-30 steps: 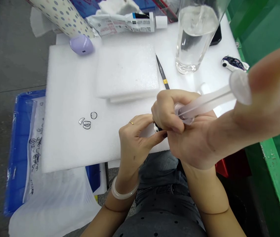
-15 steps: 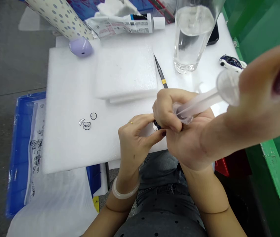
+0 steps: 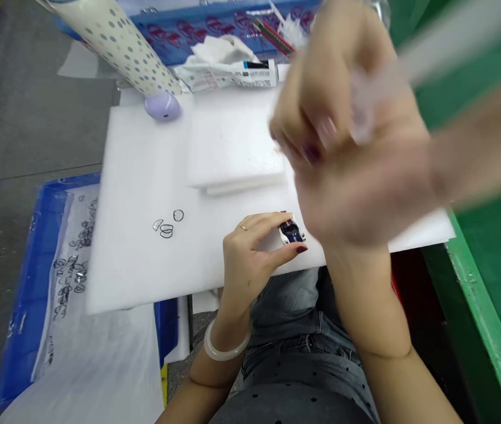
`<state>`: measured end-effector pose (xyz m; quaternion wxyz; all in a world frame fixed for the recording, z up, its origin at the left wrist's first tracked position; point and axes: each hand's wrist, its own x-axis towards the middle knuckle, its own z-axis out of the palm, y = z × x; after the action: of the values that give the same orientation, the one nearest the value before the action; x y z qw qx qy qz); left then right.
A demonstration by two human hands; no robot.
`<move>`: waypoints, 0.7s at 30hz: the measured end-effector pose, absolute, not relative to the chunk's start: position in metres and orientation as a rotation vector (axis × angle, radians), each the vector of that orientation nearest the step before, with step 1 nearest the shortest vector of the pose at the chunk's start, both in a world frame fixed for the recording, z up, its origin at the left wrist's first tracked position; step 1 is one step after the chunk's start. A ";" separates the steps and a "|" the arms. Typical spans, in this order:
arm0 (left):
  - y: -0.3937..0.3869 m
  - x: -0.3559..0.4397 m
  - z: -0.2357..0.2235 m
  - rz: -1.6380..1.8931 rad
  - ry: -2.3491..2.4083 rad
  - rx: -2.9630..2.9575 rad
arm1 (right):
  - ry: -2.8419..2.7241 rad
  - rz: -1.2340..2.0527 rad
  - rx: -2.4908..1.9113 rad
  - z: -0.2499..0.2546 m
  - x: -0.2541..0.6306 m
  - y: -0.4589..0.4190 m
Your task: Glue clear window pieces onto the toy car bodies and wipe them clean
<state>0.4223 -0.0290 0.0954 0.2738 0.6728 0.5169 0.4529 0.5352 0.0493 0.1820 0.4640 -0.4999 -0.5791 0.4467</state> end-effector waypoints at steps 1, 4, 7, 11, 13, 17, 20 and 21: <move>-0.030 0.421 0.094 1.220 1.393 1.836 | -1.420 1.084 -1.192 0.181 0.527 0.063; -0.034 0.416 0.090 1.176 1.406 1.906 | -1.423 1.291 -1.016 0.177 0.523 0.088; -0.039 0.416 0.085 1.115 1.390 2.008 | -1.288 1.075 -0.989 0.173 0.555 0.073; -0.047 0.419 0.084 1.101 1.369 2.167 | -1.222 0.480 -1.405 0.156 0.616 0.044; -0.049 0.411 0.087 1.114 1.343 2.151 | -1.476 0.247 -1.808 0.139 0.635 0.043; -0.043 0.365 0.093 1.242 1.678 2.011 | -1.649 0.131 -2.041 0.112 0.644 0.053; -0.032 0.319 0.094 1.176 2.193 1.816 | -1.591 0.050 -2.079 0.102 0.646 0.057; -0.028 0.307 0.093 1.118 2.298 1.758 | -1.617 0.032 -2.087 0.100 0.648 0.057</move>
<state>0.3075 -0.0278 0.0934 0.0200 0.5666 0.7407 0.3604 0.6479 0.0572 0.1000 0.2480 -0.7657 -0.5934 0.0119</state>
